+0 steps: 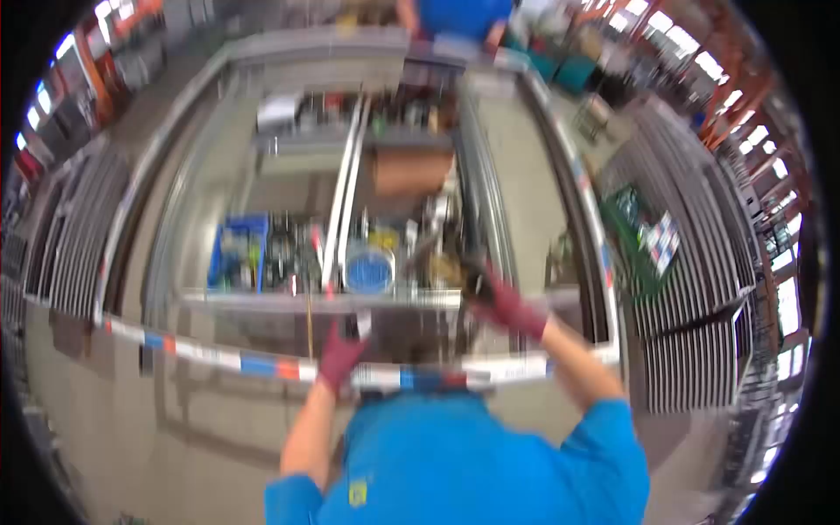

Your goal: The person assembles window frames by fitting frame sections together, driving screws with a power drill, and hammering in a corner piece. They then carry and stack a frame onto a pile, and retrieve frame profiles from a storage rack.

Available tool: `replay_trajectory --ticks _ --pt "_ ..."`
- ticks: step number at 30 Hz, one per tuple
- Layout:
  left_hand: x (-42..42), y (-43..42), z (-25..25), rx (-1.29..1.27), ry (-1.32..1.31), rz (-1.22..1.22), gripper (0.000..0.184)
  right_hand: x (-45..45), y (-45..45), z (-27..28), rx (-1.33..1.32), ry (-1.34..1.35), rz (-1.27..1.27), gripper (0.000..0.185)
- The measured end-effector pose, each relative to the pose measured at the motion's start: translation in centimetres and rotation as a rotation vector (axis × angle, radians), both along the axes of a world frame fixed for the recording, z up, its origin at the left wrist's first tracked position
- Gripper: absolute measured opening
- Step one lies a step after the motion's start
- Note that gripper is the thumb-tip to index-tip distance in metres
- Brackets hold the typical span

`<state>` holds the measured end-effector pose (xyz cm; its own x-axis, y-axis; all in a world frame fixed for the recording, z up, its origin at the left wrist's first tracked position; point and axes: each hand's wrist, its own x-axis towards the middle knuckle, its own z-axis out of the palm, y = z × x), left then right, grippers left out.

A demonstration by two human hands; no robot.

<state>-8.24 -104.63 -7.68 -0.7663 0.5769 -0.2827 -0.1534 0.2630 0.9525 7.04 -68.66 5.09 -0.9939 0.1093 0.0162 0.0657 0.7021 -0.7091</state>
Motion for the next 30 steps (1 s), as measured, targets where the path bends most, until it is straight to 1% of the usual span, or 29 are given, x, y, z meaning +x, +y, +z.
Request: replay_trajectory --ticks 1,2,3,4,5,6,7,8,9,10,11,12,13,15,16,19,20,23,24,27,28,29,30 --pt "0.1 0.1 -0.4 -0.026 -0.064 0.031 0.077 -1.4 -0.2 3.1 0.145 -0.056 0.030 0.055" --pt "0.9 0.2 1.0 -0.032 -0.086 0.071 0.078 -1.8 -1.0 5.3 0.249 -0.131 0.051 0.037" --pt "1.6 0.0 2.1 -0.042 -0.097 0.114 0.079 -1.9 -2.2 7.0 0.308 -0.217 0.083 0.023" --pt "1.6 0.2 1.9 -0.023 -0.052 0.145 0.079 -2.1 -2.7 7.6 0.335 -0.311 0.054 0.014" --pt "1.5 0.9 1.8 0.052 0.080 0.195 0.077 -1.9 -1.3 6.3 0.488 -0.168 0.184 0.015" --pt "0.5 0.7 -3.8 0.132 0.123 0.225 0.074 -2.5 -0.6 6.7 0.544 -0.242 0.256 0.017" --pt "-0.6 1.0 -4.1 0.132 0.138 0.236 0.073 -2.4 -0.2 7.2 0.582 -0.344 0.335 0.020" --pt "-0.8 1.1 -3.8 0.107 0.120 0.250 0.072 -2.7 -0.1 7.6 0.641 -0.457 0.398 0.022" --pt "0.8 0.1 -3.2 0.056 0.082 0.266 0.071 -3.2 -0.7 7.5 0.674 -0.581 0.484 0.023" --pt "2.7 -0.3 -0.1 -0.009 -0.085 0.288 0.068 -3.6 -1.9 7.4 0.729 -0.625 0.507 0.021" --pt "1.3 1.2 2.7 -0.032 -0.196 0.317 0.065 -4.2 -2.3 7.3 0.718 -0.644 0.542 0.019" --pt "0.5 1.0 -2.0 0.074 0.059 0.257 0.060 -4.3 -1.8 6.6 0.714 -0.548 0.596 0.019" --pt "0.5 1.0 -2.3 0.084 0.052 0.239 0.060 -3.5 -1.6 5.9 0.694 -0.470 0.653 0.018" --pt "1.1 1.2 -2.4 0.104 0.025 0.204 0.060 -3.7 -2.1 6.1 0.691 -0.439 0.679 0.017" --pt "1.2 1.5 -0.4 0.189 -0.062 0.184 0.063 -4.5 -2.9 6.0 0.680 -0.428 0.701 0.017" --pt "1.3 1.7 -1.2 0.100 0.046 0.146 0.066 -5.3 -4.8 4.9 0.651 -0.552 0.780 0.015" --pt "1.2 1.6 -2.0 0.046 0.104 0.139 0.067 -5.5 -5.4 5.2 0.725 -0.653 0.843 0.012" --pt "1.5 1.7 -1.8 0.073 0.056 0.102 0.068 -5.3 -6.1 4.8 0.696 -0.494 0.893 0.013" --pt "1.4 1.7 -1.6 0.054 0.048 0.088 0.068 -5.4 -6.2 5.6 0.723 -0.482 0.897 0.019" --pt "1.5 2.0 -1.4 0.007 0.040 0.013 0.068 -4.1 -3.9 7.3 0.446 -0.376 0.649 0.026" --pt "1.3 2.4 -1.9 -0.003 0.055 -0.032 0.068 -3.4 -2.9 7.7 0.437 -0.352 0.591 0.033" --pt "1.5 2.6 -2.3 -0.016 0.069 -0.078 0.069 -2.4 -1.2 7.1 0.318 -0.263 0.533 0.031" --pt "2.4 3.6 0.1 0.026 -0.228 -0.090 0.067 -1.2 -0.2 7.0 0.204 -0.244 0.460 0.034"
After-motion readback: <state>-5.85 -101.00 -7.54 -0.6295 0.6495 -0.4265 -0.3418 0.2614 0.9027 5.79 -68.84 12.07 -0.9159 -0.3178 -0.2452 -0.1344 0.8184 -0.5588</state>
